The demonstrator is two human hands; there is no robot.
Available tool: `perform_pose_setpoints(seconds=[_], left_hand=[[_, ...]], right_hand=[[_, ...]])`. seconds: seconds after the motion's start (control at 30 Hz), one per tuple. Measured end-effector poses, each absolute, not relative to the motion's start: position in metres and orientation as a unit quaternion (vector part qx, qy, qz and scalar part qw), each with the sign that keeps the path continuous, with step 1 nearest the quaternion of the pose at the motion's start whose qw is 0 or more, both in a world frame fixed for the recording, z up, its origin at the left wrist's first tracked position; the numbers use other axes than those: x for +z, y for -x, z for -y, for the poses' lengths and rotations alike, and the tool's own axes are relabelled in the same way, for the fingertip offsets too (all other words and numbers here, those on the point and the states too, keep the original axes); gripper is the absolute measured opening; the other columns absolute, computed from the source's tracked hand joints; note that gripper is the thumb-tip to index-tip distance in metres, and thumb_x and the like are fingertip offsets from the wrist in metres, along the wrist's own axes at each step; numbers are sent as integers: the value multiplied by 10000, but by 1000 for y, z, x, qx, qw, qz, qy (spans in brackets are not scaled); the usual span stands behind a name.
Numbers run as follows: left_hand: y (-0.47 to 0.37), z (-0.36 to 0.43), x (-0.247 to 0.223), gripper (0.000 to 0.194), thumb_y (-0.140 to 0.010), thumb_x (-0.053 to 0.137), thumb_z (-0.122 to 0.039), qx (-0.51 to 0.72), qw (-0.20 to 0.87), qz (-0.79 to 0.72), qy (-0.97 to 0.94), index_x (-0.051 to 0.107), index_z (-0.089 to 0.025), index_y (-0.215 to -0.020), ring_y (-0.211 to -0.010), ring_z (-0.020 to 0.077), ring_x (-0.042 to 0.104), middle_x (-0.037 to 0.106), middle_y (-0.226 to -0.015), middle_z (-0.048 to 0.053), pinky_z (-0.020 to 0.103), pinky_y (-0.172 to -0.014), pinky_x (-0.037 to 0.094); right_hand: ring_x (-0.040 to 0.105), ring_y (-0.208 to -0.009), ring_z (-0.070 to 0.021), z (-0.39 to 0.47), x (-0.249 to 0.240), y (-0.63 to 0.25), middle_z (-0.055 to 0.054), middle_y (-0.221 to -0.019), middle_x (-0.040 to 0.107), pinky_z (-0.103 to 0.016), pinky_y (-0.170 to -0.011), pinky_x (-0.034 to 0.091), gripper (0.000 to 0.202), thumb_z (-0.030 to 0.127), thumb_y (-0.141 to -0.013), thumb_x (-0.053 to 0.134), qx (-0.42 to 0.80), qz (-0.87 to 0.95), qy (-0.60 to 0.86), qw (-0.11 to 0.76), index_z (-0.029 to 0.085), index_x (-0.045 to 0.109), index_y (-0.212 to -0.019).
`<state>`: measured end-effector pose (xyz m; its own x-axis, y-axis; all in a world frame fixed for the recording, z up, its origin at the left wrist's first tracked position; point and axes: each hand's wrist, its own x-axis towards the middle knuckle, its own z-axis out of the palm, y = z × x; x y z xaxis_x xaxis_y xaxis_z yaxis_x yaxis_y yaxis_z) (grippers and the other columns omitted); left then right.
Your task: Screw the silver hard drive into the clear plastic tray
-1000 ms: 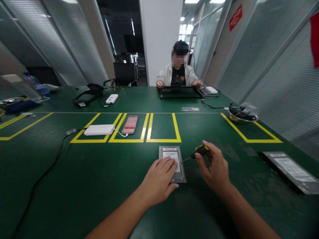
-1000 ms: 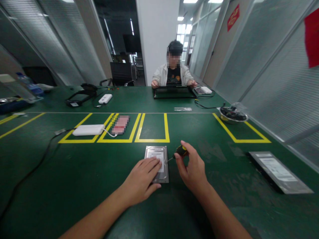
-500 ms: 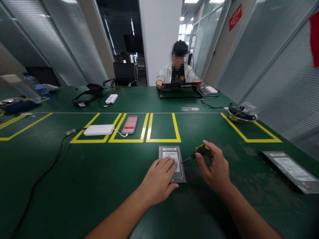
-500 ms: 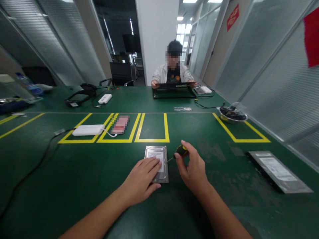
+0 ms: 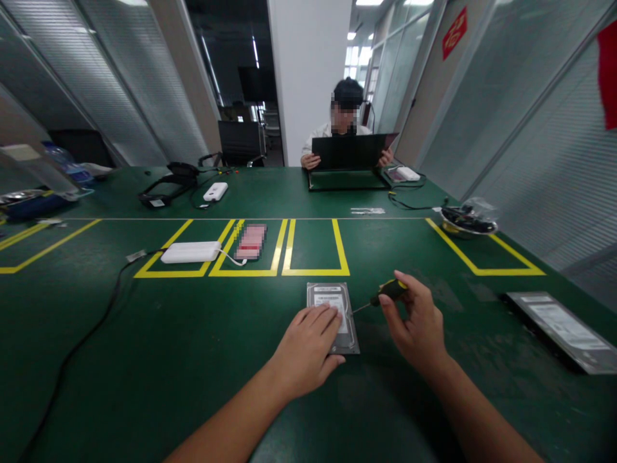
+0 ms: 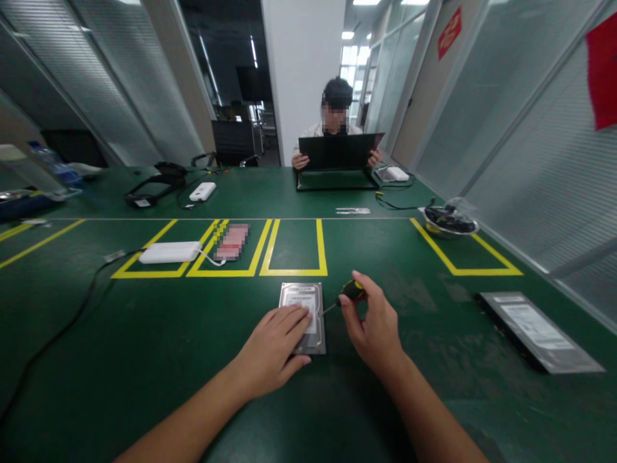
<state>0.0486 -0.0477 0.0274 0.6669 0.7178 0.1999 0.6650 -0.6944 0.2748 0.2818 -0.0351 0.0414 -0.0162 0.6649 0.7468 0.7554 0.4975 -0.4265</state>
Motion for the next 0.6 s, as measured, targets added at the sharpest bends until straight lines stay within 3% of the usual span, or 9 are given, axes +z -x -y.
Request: perform_pose_setpoints(seconds=[0.6], left_hand=[[-48, 48, 27, 656, -876, 643, -425, 149, 91, -379, -909, 404, -194, -1441, -1376, 303, 382, 466, -1471, 120, 482, -1153, 278]], right_hand=[[697, -874, -208, 34, 41, -280, -119, -1135, 647, -344, -757, 596, 468, 302, -935, 587, -46, 713, 500, 489, 197, 428, -1363]])
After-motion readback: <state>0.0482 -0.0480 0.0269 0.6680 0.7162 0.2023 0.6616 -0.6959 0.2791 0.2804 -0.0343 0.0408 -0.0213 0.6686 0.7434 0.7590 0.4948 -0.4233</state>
